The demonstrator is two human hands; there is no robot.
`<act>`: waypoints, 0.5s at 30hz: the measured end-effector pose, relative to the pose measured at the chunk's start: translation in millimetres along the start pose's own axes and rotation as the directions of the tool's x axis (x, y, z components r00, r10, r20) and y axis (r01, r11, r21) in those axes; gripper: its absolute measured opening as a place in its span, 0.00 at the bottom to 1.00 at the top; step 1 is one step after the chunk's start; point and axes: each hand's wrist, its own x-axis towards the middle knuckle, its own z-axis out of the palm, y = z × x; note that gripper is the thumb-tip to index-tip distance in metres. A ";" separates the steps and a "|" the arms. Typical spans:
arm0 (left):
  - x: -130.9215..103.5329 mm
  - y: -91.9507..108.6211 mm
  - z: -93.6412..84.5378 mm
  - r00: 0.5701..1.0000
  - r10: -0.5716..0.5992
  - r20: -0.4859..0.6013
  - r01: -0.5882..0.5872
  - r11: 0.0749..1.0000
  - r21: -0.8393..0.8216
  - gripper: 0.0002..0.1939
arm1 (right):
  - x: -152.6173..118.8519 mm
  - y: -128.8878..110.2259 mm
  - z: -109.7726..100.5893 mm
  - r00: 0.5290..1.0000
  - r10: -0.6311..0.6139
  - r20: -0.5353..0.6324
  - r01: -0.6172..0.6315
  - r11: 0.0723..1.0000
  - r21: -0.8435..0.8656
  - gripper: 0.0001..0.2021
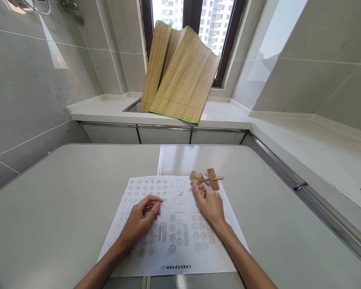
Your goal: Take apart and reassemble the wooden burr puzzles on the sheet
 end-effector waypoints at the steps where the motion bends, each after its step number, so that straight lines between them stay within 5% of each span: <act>1: 0.6 -1.5 -1.0 1.000 0.007 -0.015 -0.007 1.000 0.004 0.14 | 0.0 -0.7 0.2 1.000 0.016 0.007 -0.016 0.998 0.052 0.28; 6: 2.5 -7.4 -6.8 0.995 0.040 -0.087 -0.033 0.997 0.072 0.14 | 3.5 -2.8 -1.6 0.981 0.116 0.153 -0.168 0.902 0.397 0.28; 15: 4.1 -11.9 -13.1 0.992 0.042 -0.118 -0.028 0.992 0.119 0.13 | 17.2 3.7 -11.1 0.934 0.112 0.341 -0.352 0.468 0.811 0.21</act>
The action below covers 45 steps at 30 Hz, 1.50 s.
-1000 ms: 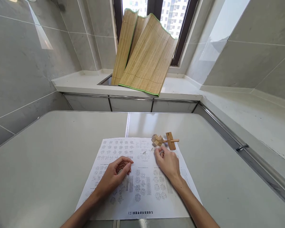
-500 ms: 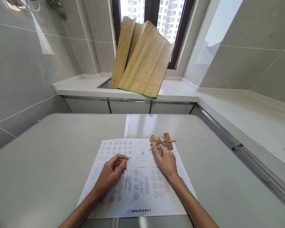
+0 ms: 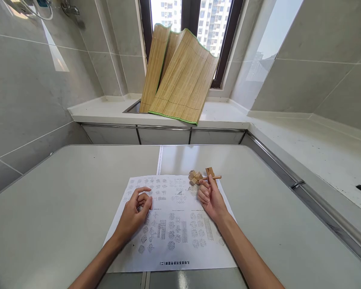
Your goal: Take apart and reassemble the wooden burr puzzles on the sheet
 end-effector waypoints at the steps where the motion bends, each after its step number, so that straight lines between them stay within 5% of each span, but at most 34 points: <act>1: 0.1 -0.1 -0.1 1.000 0.007 0.007 -0.007 1.000 0.006 0.13 | 0.7 0.3 -1.5 1.000 0.007 0.008 -0.008 0.999 0.051 0.20; 8: -0.7 -3.6 0.6 0.995 0.072 0.073 -0.080 0.989 0.123 0.12 | 2.2 -0.9 -12.4 0.997 0.043 0.061 -0.059 0.958 0.282 0.12; 13: -2.9 -13.0 5.3 0.951 0.233 0.202 -0.293 0.890 0.351 0.13 | 2.8 -1.6 -14.4 0.999 0.014 0.050 -0.029 0.947 0.318 0.10; 18: -4.4 -15.8 7.2 0.906 0.342 0.249 -0.422 0.785 0.454 0.14 | -0.8 1.2 -6.5 0.998 -0.062 -0.014 0.063 0.961 0.270 0.12; 21: -5.9 -14.6 8.6 0.910 0.348 0.225 -0.414 0.787 0.456 0.14 | -10.2 2.8 6.2 0.977 -0.194 -0.088 0.195 0.981 0.010 0.15; 24: -9.0 -11.1 12.8 0.918 0.340 0.204 -0.395 0.831 0.391 0.14 | -23.6 7.5 19.3 0.946 -0.321 -0.047 0.273 0.866 -0.419 0.19; 27: -12.5 -4.1 17.4 0.941 0.285 0.180 -0.323 0.917 0.235 0.13 | -35.1 18.5 25.4 0.953 -0.274 0.128 0.286 0.679 -0.676 0.21; 30: -15.0 4.2 18.5 0.973 0.178 0.146 -0.184 0.982 0.029 0.23 | -42.1 33.2 26.3 0.903 -0.238 0.357 0.429 0.477 -0.767 0.18; 33: -16.3 10.2 16.5 0.973 0.123 0.194 -0.086 0.978 -0.191 0.43 | -47.8 43.9 29.0 0.841 -0.159 0.517 0.536 0.376 -0.756 0.16; 39: -17.8 15.3 17.9 0.948 0.125 0.294 0.005 0.914 -0.406 0.50 | -58.1 47.6 39.9 0.819 -0.018 0.574 0.539 0.367 -0.758 0.16; 45: -18.2 16.1 22.4 0.970 0.099 0.223 0.011 0.896 -0.445 0.44 | -59.8 44.7 44.7 0.855 0.033 0.518 0.431 0.509 -0.745 0.13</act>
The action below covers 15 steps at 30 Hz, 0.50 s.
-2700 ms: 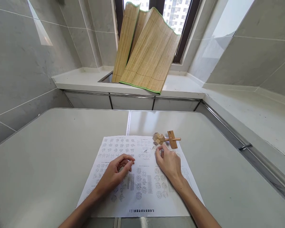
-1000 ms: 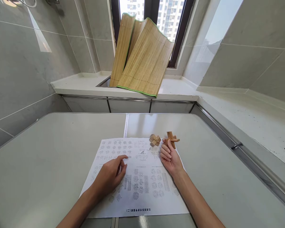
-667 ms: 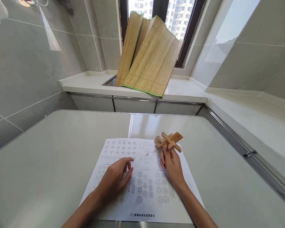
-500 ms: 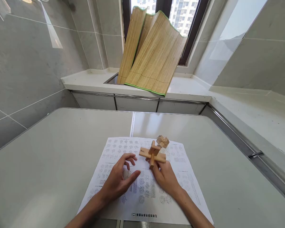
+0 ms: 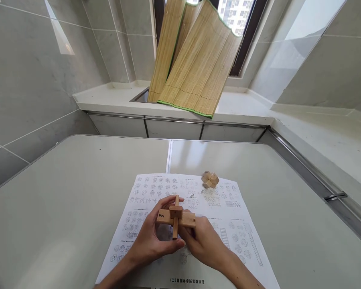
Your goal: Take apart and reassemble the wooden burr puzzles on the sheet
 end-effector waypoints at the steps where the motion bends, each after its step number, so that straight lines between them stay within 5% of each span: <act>1: 0.1 -0.3 -0.2 1.000 -0.007 -0.019 0.007 1.000 0.004 0.44 | 0.0 -1.7 -1.3 1.000 0.027 -0.006 -0.027 0.999 0.039 0.11; 6: 1.0 -0.4 -3.2 0.995 -0.021 -0.093 0.026 0.998 0.052 0.44 | -0.5 -8.9 -9.7 0.992 0.125 0.016 -0.123 0.937 0.328 0.16; 10: 1.7 0.2 -5.1 0.996 0.011 -0.083 -0.007 0.998 0.058 0.45 | 0.7 -5.1 -9.5 0.983 0.165 0.078 -0.178 0.777 0.604 0.22; 15: 1.7 -1.5 -5.1 0.999 0.000 -0.038 0.002 0.997 0.072 0.46 | 4.1 -1.7 -6.5 0.963 0.225 0.150 -0.259 0.604 0.754 0.22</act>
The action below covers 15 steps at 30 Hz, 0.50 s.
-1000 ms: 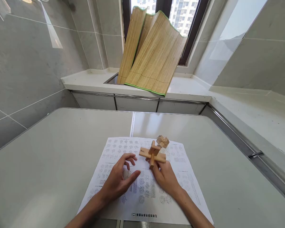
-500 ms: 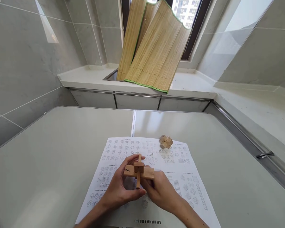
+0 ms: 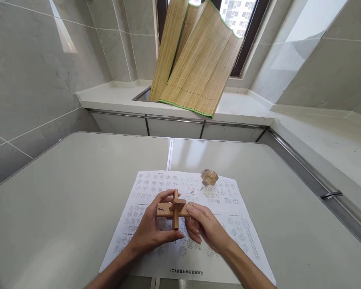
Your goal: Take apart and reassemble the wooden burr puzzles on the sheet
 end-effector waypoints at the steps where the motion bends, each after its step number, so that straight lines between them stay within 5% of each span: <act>1: 0.0 0.0 0.2 1.000 0.000 0.014 0.000 1.000 -0.005 0.46 | 0.2 -0.8 0.2 1.000 0.013 0.004 -0.013 1.000 0.020 0.22; 11: 0.6 2.4 1.5 0.997 0.067 -0.046 -0.060 0.986 0.154 0.49 | -1.6 -6.6 1.1 0.998 0.031 -0.052 -0.027 0.998 0.061 0.18; 15: 1.4 1.1 1.7 0.998 0.063 0.005 -0.063 0.986 0.152 0.50 | 0.2 -4.5 -0.3 0.999 0.042 0.019 -0.043 0.997 0.071 0.18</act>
